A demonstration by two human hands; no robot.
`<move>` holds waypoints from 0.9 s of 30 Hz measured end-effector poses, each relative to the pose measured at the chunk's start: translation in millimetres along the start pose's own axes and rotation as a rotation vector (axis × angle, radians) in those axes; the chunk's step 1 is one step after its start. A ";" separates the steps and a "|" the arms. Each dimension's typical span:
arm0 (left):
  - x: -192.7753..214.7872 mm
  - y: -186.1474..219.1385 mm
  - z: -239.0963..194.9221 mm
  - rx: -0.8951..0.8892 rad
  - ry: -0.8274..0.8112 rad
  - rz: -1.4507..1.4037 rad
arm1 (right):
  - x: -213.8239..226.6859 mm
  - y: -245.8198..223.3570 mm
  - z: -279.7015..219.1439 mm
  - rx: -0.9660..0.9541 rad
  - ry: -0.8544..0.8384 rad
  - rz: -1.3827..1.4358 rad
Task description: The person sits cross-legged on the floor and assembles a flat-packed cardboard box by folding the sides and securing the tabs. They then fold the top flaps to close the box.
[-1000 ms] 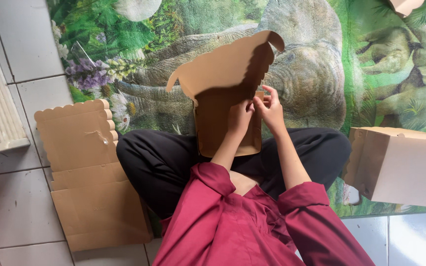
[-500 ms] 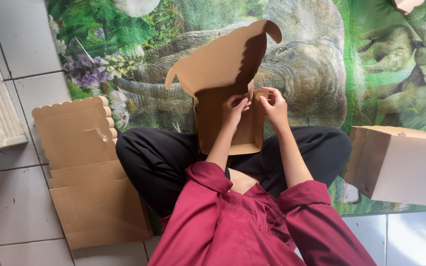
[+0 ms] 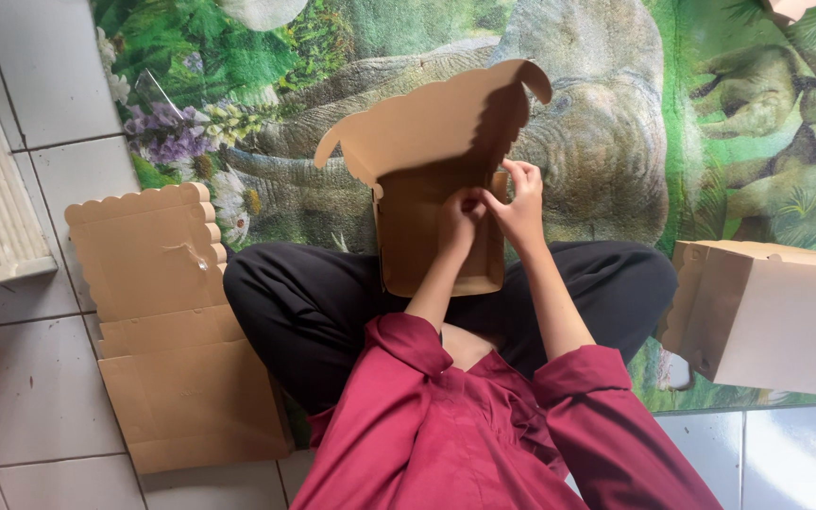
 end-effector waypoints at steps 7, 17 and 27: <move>-21.0 -4.5 1.8 -0.236 -0.019 0.442 | 2.9 20.2 9.8 0.008 0.155 -0.090; -12.6 14.5 5.9 -0.165 0.035 0.040 | 13.0 36.1 20.2 -0.057 -0.037 -0.073; -16.9 14.2 33.4 0.047 -0.037 0.159 | -3.6 38.7 -8.9 -0.018 0.071 -0.071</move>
Point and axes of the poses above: each hand's wrist, its own z-axis towards the middle knuckle, its own x-axis out of the back of the hand, y = z × x, the point moved 3 cm from there along z, towards the middle knuckle, and after that the axes turned 4 degrees about z, right-handed, at the moved point
